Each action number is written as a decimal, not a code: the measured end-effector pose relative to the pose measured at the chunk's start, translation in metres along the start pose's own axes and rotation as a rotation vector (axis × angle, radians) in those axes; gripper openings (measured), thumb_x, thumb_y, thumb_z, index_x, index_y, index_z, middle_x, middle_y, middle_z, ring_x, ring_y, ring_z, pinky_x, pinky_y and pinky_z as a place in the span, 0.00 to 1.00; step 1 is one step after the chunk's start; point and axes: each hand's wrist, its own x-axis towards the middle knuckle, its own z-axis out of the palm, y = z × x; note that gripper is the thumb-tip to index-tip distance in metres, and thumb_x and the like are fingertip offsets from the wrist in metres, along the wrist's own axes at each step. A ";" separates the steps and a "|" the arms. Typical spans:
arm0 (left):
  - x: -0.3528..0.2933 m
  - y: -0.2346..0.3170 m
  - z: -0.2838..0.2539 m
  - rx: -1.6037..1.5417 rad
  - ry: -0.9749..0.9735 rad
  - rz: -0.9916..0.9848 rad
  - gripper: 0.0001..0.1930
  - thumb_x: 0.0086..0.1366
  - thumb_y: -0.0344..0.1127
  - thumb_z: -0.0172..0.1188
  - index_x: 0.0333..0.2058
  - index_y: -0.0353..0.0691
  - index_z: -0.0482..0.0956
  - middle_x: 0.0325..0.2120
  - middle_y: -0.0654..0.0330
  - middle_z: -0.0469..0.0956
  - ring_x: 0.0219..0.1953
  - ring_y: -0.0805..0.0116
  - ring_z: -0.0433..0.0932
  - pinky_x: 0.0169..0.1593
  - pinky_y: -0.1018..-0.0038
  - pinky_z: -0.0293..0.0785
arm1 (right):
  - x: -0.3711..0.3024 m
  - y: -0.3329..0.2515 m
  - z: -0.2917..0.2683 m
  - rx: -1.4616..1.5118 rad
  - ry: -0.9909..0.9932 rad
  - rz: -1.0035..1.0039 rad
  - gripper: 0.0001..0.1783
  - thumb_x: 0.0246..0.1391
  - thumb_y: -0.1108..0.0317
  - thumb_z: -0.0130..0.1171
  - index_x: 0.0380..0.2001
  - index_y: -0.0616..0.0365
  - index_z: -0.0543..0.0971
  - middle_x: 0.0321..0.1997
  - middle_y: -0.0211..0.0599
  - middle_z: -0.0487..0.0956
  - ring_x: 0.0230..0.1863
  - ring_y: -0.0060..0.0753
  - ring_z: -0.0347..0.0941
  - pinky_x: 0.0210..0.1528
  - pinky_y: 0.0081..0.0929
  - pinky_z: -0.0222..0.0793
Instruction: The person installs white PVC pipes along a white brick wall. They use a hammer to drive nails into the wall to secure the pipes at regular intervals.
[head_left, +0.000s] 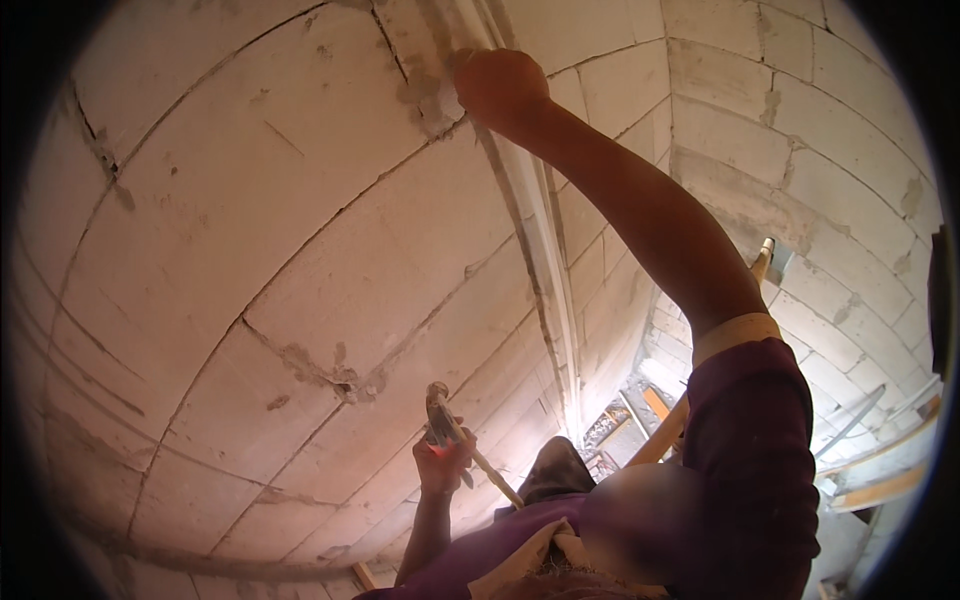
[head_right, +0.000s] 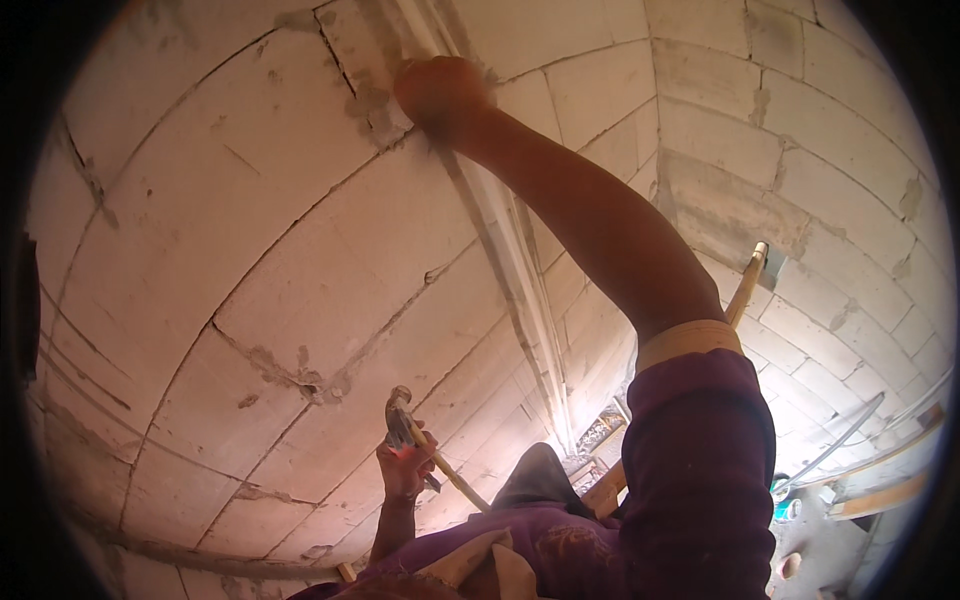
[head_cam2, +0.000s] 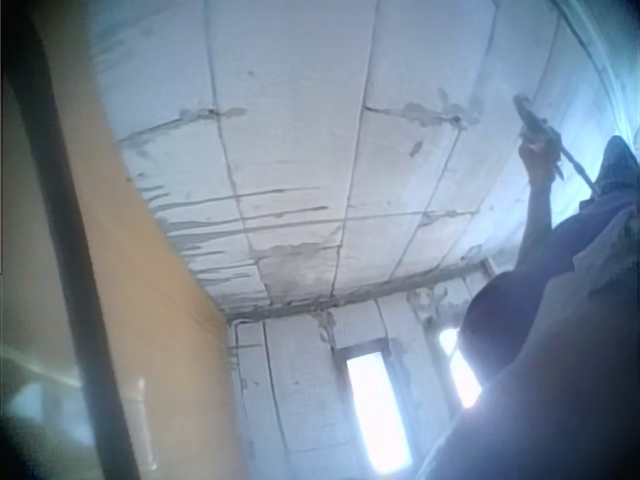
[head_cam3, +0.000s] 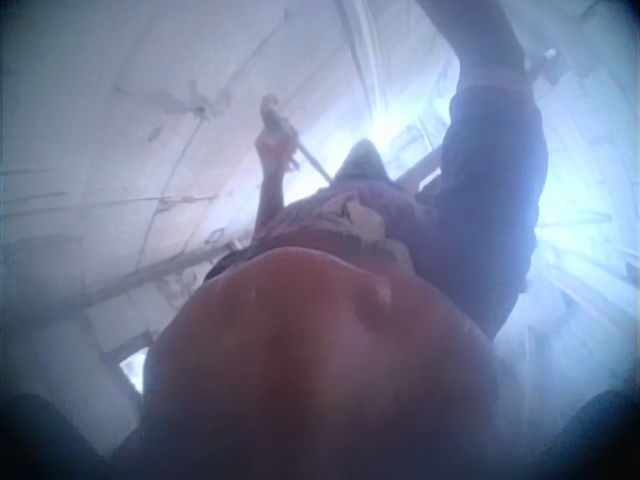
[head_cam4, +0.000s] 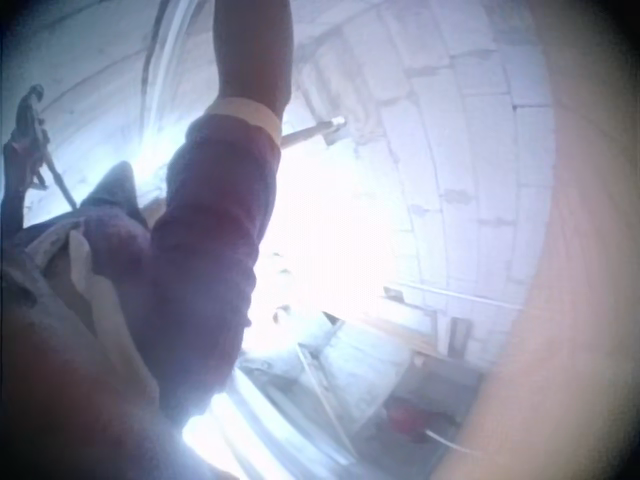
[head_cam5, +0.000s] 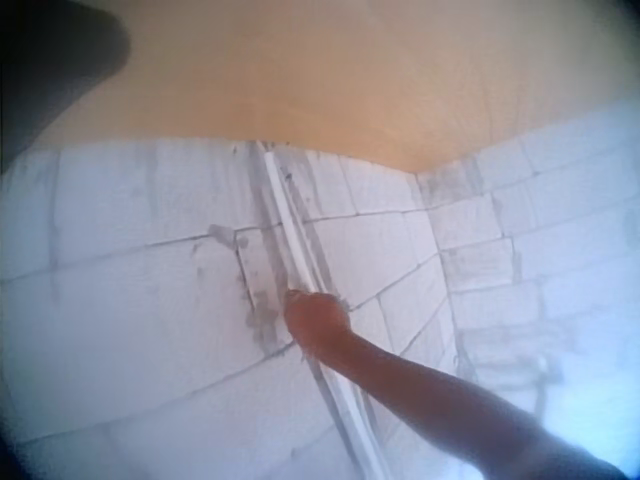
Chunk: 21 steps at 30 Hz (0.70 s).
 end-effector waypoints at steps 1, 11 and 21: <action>0.000 0.001 -0.001 -0.005 0.003 -0.003 0.19 0.54 0.17 0.63 0.47 0.31 0.74 0.25 0.55 0.79 0.16 0.77 0.69 0.18 0.80 0.64 | 0.001 0.000 0.000 0.011 0.025 0.023 0.07 0.52 0.73 0.57 0.36 0.62 0.77 0.26 0.42 0.82 0.28 0.40 0.82 0.23 0.37 0.77; -0.006 0.004 0.000 -0.016 0.015 -0.033 0.18 0.56 0.19 0.64 0.47 0.29 0.75 0.25 0.56 0.80 0.18 0.75 0.72 0.22 0.78 0.67 | -0.005 -0.003 -0.008 -0.048 -0.068 -0.007 0.09 0.53 0.74 0.55 0.38 0.62 0.79 0.32 0.41 0.83 0.33 0.41 0.83 0.28 0.35 0.78; -0.006 0.003 -0.001 -0.054 0.006 -0.033 0.19 0.54 0.18 0.65 0.47 0.29 0.74 0.24 0.56 0.79 0.17 0.75 0.71 0.21 0.78 0.67 | -0.003 0.013 0.011 0.065 0.078 0.028 0.08 0.55 0.68 0.56 0.36 0.55 0.81 0.29 0.38 0.83 0.29 0.40 0.81 0.30 0.36 0.78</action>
